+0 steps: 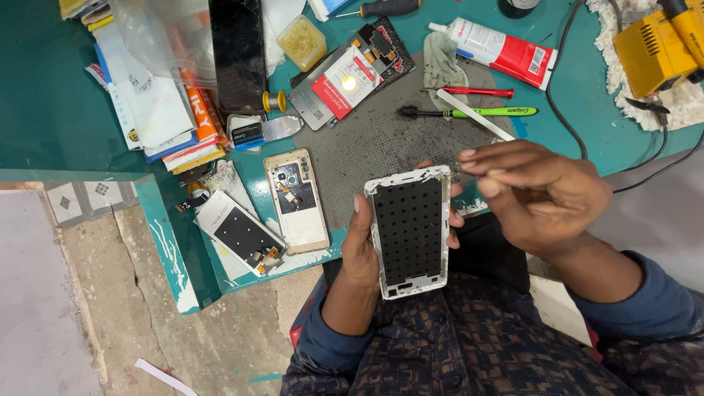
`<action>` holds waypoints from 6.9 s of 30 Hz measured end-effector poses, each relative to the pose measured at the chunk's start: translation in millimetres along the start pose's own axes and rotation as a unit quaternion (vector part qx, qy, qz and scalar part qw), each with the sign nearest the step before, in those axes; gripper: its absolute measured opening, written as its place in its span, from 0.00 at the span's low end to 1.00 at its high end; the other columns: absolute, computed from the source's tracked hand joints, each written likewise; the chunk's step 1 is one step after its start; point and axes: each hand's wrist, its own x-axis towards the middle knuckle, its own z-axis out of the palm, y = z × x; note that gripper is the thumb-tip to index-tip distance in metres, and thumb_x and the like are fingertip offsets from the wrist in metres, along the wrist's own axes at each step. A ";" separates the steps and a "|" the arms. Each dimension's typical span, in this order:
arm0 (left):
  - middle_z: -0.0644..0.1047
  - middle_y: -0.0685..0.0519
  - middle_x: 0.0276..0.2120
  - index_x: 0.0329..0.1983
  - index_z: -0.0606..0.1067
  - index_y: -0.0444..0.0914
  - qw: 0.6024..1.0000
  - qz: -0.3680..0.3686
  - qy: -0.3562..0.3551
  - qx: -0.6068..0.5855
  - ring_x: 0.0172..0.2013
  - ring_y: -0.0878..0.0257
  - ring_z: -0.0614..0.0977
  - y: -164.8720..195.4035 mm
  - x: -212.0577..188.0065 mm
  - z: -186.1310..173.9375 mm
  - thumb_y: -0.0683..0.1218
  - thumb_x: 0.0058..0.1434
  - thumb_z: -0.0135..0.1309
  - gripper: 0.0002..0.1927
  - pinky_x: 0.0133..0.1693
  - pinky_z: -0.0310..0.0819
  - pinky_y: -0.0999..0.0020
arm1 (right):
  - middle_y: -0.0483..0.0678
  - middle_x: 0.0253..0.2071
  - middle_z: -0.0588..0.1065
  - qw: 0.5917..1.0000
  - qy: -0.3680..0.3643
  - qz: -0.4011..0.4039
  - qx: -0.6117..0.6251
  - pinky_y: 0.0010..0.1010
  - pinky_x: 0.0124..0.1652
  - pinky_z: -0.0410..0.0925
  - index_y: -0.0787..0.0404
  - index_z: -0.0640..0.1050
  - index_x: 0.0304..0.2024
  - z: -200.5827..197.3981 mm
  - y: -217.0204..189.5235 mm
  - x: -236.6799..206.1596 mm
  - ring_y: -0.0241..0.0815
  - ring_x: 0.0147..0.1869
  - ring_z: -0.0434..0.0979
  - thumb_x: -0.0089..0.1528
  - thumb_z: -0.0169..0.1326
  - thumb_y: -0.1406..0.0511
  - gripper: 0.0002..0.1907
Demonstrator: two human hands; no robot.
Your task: The person pries the screen assembly off a disassembled smartphone using a pry tool, separates the display from the frame, then holds the empty frame and cleans old adhesive and debris from its edges and inner surface, using a small brush and picking at the edges by hand.
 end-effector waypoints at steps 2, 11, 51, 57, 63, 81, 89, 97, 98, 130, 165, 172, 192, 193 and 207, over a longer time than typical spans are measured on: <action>0.67 0.32 0.66 0.83 0.49 0.33 1.000 0.001 0.000 0.002 0.55 0.46 0.78 0.1 -0.5 1.1 0.72 0.74 0.33 0.49 0.53 0.79 0.52 | 0.59 0.44 0.79 0.998 0.031 0.051 0.038 0.41 0.54 0.80 0.67 0.73 0.47 2.8 0.6 -6.4 0.50 0.54 0.84 0.70 0.56 0.77 0.06; 0.67 0.32 0.66 0.82 0.49 0.32 1.000 -0.003 0.004 0.004 0.55 0.46 0.78 1.1 -3.0 1.1 0.72 0.74 0.33 0.49 0.53 0.78 0.53 | 0.62 0.45 0.79 0.991 0.050 0.099 0.080 0.41 0.53 0.80 0.68 0.72 0.47 10.2 4.2 -14.4 0.51 0.53 0.84 0.71 0.55 0.77 0.06; 0.69 0.33 0.63 0.81 0.50 0.30 1.000 -0.023 0.004 -0.007 0.55 0.46 0.78 5.2 -6.5 -7.0 0.73 0.71 0.40 0.52 0.54 0.78 0.52 | 0.55 0.47 0.80 0.995 -0.073 -0.060 -0.016 0.42 0.51 0.81 0.66 0.76 0.44 0.4 -12.0 5.3 0.50 0.55 0.84 0.62 0.62 0.74 0.10; 0.66 0.31 0.66 0.83 0.49 0.32 0.999 -0.030 -0.011 -0.003 0.56 0.45 0.77 5.6 -4.8 -3.8 0.73 0.71 0.40 0.53 0.53 0.78 0.53 | 0.60 0.43 0.79 0.997 0.034 0.066 0.026 0.38 0.52 0.81 0.67 0.73 0.46 6.9 -12.1 -6.1 0.49 0.51 0.85 0.70 0.57 0.76 0.06; 0.67 0.31 0.66 0.82 0.50 0.32 1.000 -0.024 -0.018 0.003 0.56 0.46 0.77 6.1 -3.5 -5.9 0.72 0.72 0.38 0.50 0.54 0.79 0.53 | 0.61 0.43 0.80 0.985 0.044 0.155 0.068 0.31 0.48 0.80 0.70 0.74 0.46 7.3 -7.5 -6.2 0.45 0.50 0.85 0.71 0.57 0.76 0.04; 0.72 0.33 0.62 0.78 0.56 0.27 0.995 0.024 0.039 0.094 0.52 0.47 0.81 12.3 10.9 -3.5 0.68 0.76 0.36 0.45 0.52 0.81 0.53 | 0.56 0.39 0.80 0.939 0.029 0.311 0.146 0.33 0.46 0.80 0.73 0.79 0.45 7.3 10.4 14.8 0.41 0.42 0.84 0.67 0.58 0.77 0.04; 0.74 0.33 0.62 0.73 0.61 0.22 0.956 0.072 0.047 0.282 0.53 0.50 0.81 16.2 12.1 6.6 0.69 0.74 0.41 0.46 0.53 0.82 0.57 | 0.57 0.38 0.81 0.938 0.002 0.334 0.096 0.31 0.42 0.79 0.74 0.79 0.42 1.2 6.8 28.0 0.41 0.39 0.84 0.65 0.60 0.76 0.04; 0.78 0.35 0.51 0.71 0.63 0.21 0.949 0.061 0.035 0.307 0.46 0.53 0.84 19.6 10.7 1.3 0.70 0.75 0.41 0.47 0.53 0.82 0.59 | 0.54 0.40 0.81 0.991 -0.081 0.105 -0.024 0.25 0.42 0.75 0.70 0.80 0.43 -0.5 -1.2 30.5 0.39 0.43 0.83 0.65 0.62 0.78 0.06; 0.78 0.35 0.51 0.72 0.63 0.22 0.952 0.056 0.033 0.300 0.46 0.53 0.83 19.8 10.9 -0.7 0.70 0.75 0.41 0.46 0.52 0.82 0.59 | 0.53 0.40 0.81 0.990 -0.103 0.076 -0.054 0.26 0.42 0.75 0.69 0.81 0.43 -1.5 -1.9 33.4 0.40 0.43 0.83 0.63 0.63 0.78 0.07; 0.72 0.34 0.63 0.78 0.57 0.34 0.986 0.088 0.135 0.028 0.51 0.48 0.83 28.9 8.9 -46.8 0.68 0.75 0.32 0.41 0.47 0.84 0.52 | 0.49 0.45 0.78 0.896 -0.159 0.082 -0.407 0.44 0.55 0.70 0.61 0.80 0.40 2.2 62.3 6.2 0.49 0.53 0.77 0.65 0.68 0.65 0.09; 0.72 0.34 0.63 0.77 0.57 0.31 0.985 0.060 0.111 0.121 0.53 0.48 0.81 26.0 17.8 -31.8 0.70 0.74 0.32 0.44 0.50 0.82 0.54 | 0.53 0.37 0.78 0.965 -0.131 0.085 -0.209 0.28 0.28 0.64 0.68 0.80 0.50 13.3 60.8 17.6 0.39 0.29 0.73 0.69 0.55 0.73 0.08; 0.72 0.31 0.63 0.74 0.60 0.24 0.979 0.070 0.090 0.166 0.54 0.46 0.81 28.0 20.1 -30.1 0.69 0.78 0.32 0.45 0.50 0.82 0.52 | 0.51 0.32 0.75 0.970 -0.095 0.064 -0.215 0.32 0.28 0.63 0.67 0.82 0.49 7.7 62.9 9.7 0.40 0.28 0.72 0.67 0.58 0.75 0.08; 0.74 0.35 0.61 0.77 0.58 0.28 0.983 0.033 0.099 0.151 0.50 0.49 0.82 33.2 27.0 -35.8 0.69 0.74 0.36 0.45 0.49 0.83 0.57 | 0.44 0.34 0.76 0.915 -0.196 -0.119 -0.333 0.34 0.29 0.67 0.57 0.84 0.44 -21.2 58.4 34.7 0.42 0.34 0.78 0.57 0.66 0.73 0.13; 0.74 0.35 0.61 0.77 0.58 0.28 0.984 0.021 0.103 0.141 0.50 0.50 0.82 31.4 25.9 -35.5 0.69 0.73 0.36 0.45 0.49 0.83 0.58 | 0.44 0.35 0.76 0.914 -0.199 -0.131 -0.330 0.34 0.30 0.68 0.58 0.83 0.45 -21.0 58.1 35.0 0.43 0.36 0.79 0.56 0.65 0.73 0.14; 0.76 0.35 0.57 0.77 0.59 0.26 0.981 0.016 0.095 0.169 0.47 0.49 0.83 20.8 25.4 -54.3 0.69 0.75 0.37 0.45 0.48 0.83 0.56 | 0.44 0.33 0.76 0.913 -0.229 -0.119 -0.317 0.35 0.29 0.69 0.58 0.83 0.43 -2.5 64.3 29.1 0.44 0.34 0.78 0.53 0.66 0.70 0.14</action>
